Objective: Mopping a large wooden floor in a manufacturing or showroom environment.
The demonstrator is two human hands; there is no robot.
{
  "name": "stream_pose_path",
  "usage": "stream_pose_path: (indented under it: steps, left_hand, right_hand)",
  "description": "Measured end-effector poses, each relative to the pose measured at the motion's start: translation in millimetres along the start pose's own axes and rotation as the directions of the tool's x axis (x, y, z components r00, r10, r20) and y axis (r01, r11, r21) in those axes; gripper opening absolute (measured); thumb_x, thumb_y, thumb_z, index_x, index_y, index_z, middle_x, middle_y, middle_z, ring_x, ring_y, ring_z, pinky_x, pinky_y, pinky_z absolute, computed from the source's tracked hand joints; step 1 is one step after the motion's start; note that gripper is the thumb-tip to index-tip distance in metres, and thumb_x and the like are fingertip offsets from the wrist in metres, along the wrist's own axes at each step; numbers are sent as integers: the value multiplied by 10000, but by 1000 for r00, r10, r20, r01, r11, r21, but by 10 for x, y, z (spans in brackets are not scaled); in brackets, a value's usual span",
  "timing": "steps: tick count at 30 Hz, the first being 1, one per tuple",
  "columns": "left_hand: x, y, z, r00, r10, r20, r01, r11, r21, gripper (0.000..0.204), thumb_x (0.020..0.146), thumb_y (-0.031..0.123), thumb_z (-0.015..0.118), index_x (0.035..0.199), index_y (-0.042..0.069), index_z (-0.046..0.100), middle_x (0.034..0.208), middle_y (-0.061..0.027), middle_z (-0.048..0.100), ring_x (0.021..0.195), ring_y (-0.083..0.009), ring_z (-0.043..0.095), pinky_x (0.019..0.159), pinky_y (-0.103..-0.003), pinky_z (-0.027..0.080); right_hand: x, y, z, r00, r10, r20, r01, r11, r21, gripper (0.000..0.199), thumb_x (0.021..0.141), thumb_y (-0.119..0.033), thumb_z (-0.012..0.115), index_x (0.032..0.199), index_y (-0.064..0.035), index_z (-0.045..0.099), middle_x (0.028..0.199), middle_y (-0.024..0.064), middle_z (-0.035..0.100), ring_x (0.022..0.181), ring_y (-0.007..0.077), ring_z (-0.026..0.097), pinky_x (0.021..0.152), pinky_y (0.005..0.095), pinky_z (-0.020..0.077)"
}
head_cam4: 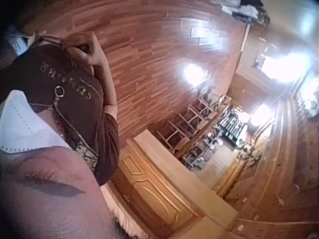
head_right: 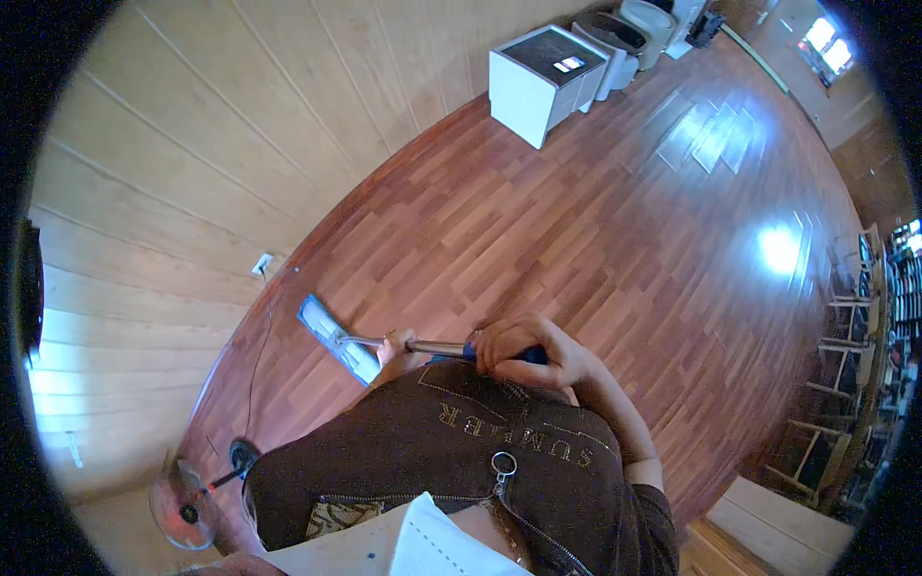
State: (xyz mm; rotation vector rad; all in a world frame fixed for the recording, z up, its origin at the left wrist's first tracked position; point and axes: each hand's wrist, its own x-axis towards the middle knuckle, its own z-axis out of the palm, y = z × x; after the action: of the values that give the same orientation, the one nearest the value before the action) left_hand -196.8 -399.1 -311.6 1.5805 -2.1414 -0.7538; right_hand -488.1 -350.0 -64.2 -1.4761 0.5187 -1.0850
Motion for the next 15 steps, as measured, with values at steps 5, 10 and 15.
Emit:
stream_pose_path:
  steps: [5, 10, 15]
  left_hand:
    - [352, 465, -32, 968, 192, 164, -175, 978, -112, 175, 700, 203, 646, 711, 73, 529, 724, -158, 564, 726, -395, 574, 610, -504, 443]
    - [888, 923, 212, 866, 498, 54, -472, 848, -242, 229, 746, 206, 636, 643, 62, 491, 666, -165, 515, 673, -386, 541, 583, -491, 400]
    - [1621, 1197, 534, 757, 642, 123, -619, 764, -180, 273, 780, 221, 614, 601, 60, 483, 640, -166, 505, 640, -369, 540, 584, -468, 406]
  right_hand:
    - [-167, -347, -64, 969, -150, -195, 134, 987, -92, 121, 746, -90, 605, 656, -13, 579, 673, 124, 610, 703, 303, 643, 779, 438, 492]
    - [-260, -761, 29, 929, -124, -349, 37, 969, -246, 115, 687, -95, 600, 611, -26, 547, 644, 110, 602, 663, 291, 645, 775, 439, 499]
    - [-333, -554, 44, 813, -176, -554, -117, 884, -453, 96, 617, -80, 554, 549, -25, 515, 588, 101, 592, 641, 275, 640, 816, 440, 500]
